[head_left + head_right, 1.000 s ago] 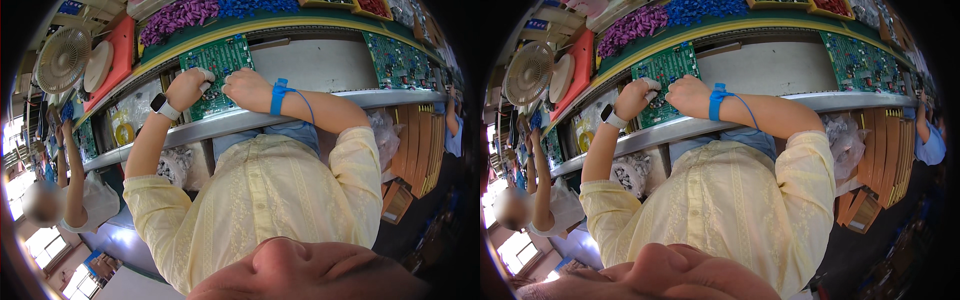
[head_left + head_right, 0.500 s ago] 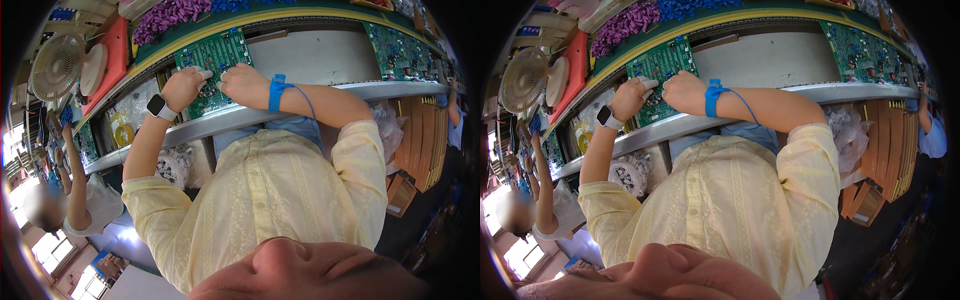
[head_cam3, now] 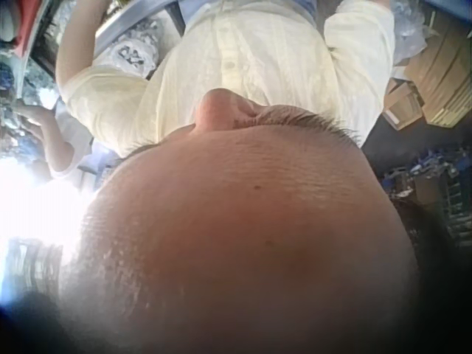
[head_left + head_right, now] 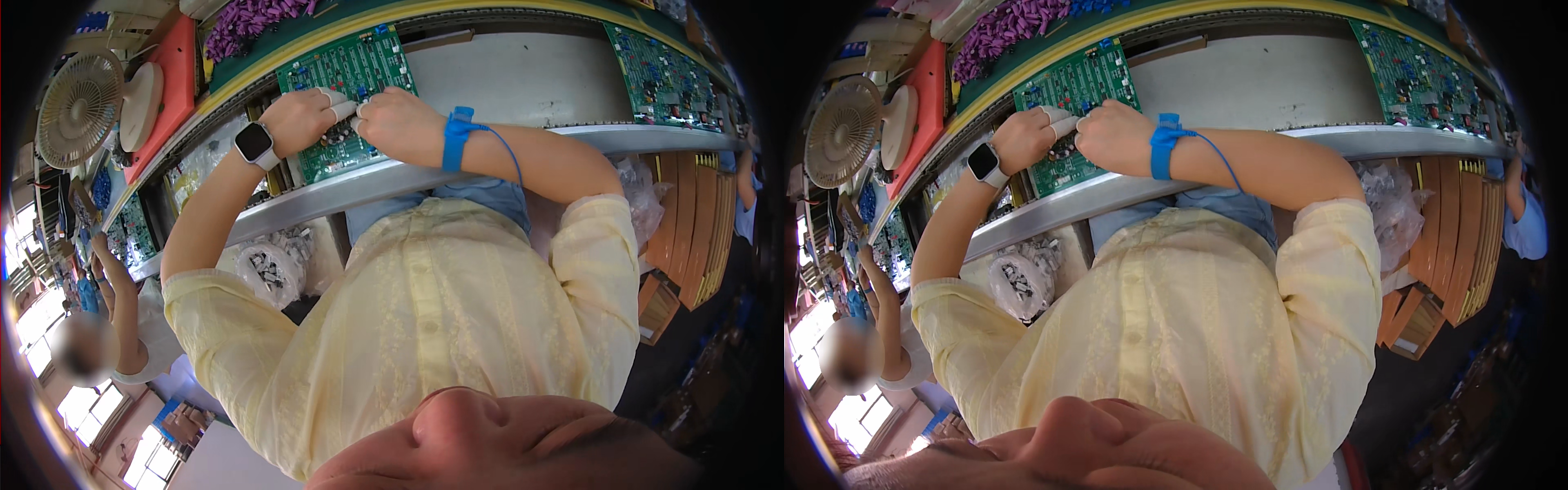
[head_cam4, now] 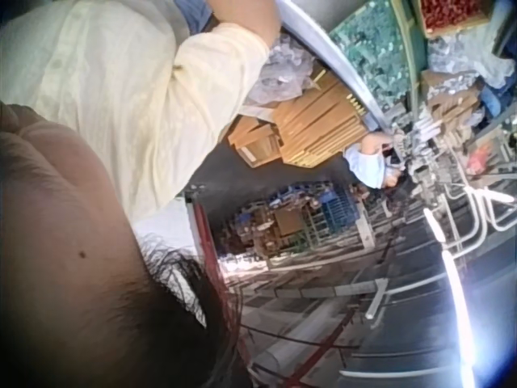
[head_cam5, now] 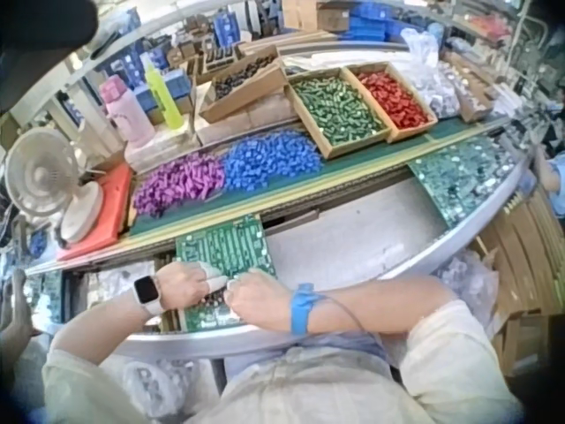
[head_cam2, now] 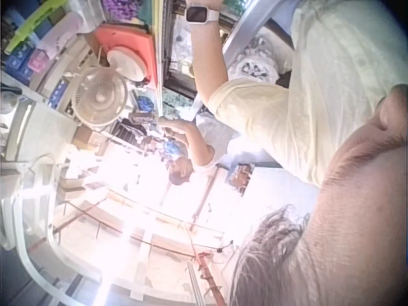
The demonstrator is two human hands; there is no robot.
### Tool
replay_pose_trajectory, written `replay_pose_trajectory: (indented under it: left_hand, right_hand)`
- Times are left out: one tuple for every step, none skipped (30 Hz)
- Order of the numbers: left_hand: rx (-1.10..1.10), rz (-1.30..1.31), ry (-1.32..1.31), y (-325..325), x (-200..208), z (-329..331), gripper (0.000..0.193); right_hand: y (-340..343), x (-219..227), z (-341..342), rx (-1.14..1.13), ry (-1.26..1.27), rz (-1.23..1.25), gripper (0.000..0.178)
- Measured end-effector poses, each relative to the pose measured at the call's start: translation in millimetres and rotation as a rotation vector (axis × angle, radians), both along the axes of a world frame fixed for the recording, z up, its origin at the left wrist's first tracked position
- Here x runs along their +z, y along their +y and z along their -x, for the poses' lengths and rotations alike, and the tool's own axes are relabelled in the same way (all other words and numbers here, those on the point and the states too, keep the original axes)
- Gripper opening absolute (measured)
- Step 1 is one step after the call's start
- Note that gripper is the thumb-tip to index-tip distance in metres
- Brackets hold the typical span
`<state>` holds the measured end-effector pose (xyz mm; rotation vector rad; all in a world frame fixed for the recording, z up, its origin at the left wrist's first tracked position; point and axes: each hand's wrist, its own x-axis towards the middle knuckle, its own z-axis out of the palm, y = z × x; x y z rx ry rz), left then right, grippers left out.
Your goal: Placing electronic components onto a printed circuit board on an assembly line.
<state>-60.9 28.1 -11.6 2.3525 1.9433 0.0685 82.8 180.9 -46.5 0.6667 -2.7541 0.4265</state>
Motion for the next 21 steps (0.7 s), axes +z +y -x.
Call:
replay_pose_trajectory:
  left_hand:
    - [-0.002,-0.047,-0.055,1,1,2,0.033]
    - [0.039,-0.025,-0.139,0,4,0,0.032]
    - [0.038,-0.027,-0.14,0,6,0,0.032]
    - [0.124,-0.058,-0.21,0,9,0,0.03]
    - [0.211,-0.095,-0.275,2,13,1,0.027]
    - [0.286,-0.084,-0.323,1,18,-1,0.023]
    - [0.292,-0.097,-0.319,0,22,-5,0.023]
    - [0.461,-0.036,-0.518,-3,27,-11,0.024]
    - [0.629,0.023,-0.719,-5,29,-13,0.025]
    - [0.655,0.016,-0.827,-8,25,-12,0.028]
    - [0.67,0.0,-0.83,-11,24,-14,0.028]
    - [0.688,-0.029,-1.003,-12,23,-16,0.028]
    - [0.701,-0.062,-1.179,-13,21,-18,0.028]
    - [0.73,-0.033,-1.293,-14,24,-17,0.027]
    - [0.739,-0.057,-1.298,-16,25,-18,0.027]
    - [0.73,-0.047,-1.256,-18,25,-18,0.026]
    - [0.72,-0.035,-1.214,-19,25,-19,0.025]
    - [0.729,-0.05,-1.169,-20,24,-19,0.026]
    - [0.739,-0.071,-1.176,-22,21,-18,0.026]
    - [0.718,-0.047,-1.235,-22,18,-16,0.025]
    - [0.696,-0.022,-1.294,-22,16,-15,0.024]
  right_hand:
    - [-1,1,-1,0.009,-0.028,-0.007,0.007]
    - [-3,1,-4,0.016,-0.061,-0.012,0.007]
    - [-3,2,-4,0.015,-0.062,-0.014,0.007]
    - [-3,3,-4,0.015,-0.088,0.008,0.007]
    - [-2,4,-2,0.017,-0.109,0.024,0.007]
    - [0,7,-2,0.022,-0.104,0.014,0.007]
    - [3,10,-3,0.032,-0.127,0.06,0.007]
    - [5,13,-3,0.042,-0.151,0.106,0.008]
    - [8,16,0,0.054,-0.146,0.095,0.008]
    - [10,21,4,0.003,-0.121,0.177,0.01]
    - [10,23,5,-0.042,-0.101,0.261,0.013]
    - [11,24,9,-0.04,0.017,0.421,0.019]
    - [10,28,11,-0.019,0.012,0.41,0.019]
    - [10,35,15,-0.028,0.005,0.472,0.02]
    - [10,41,18,-0.037,-0.004,0.533,0.022]
    - [9,45,21,-0.063,-0.065,0.562,0.02]
    - [8,46,24,-0.044,-0.07,0.549,0.02]
    - [7,46,29,-0.023,-0.08,0.59,0.02]
    - [7,45,33,-0.003,-0.091,0.63,0.02]
    - [8,46,36,0.025,-0.081,0.555,0.02]
    - [8,48,38,0.04,-0.086,0.539,0.02]
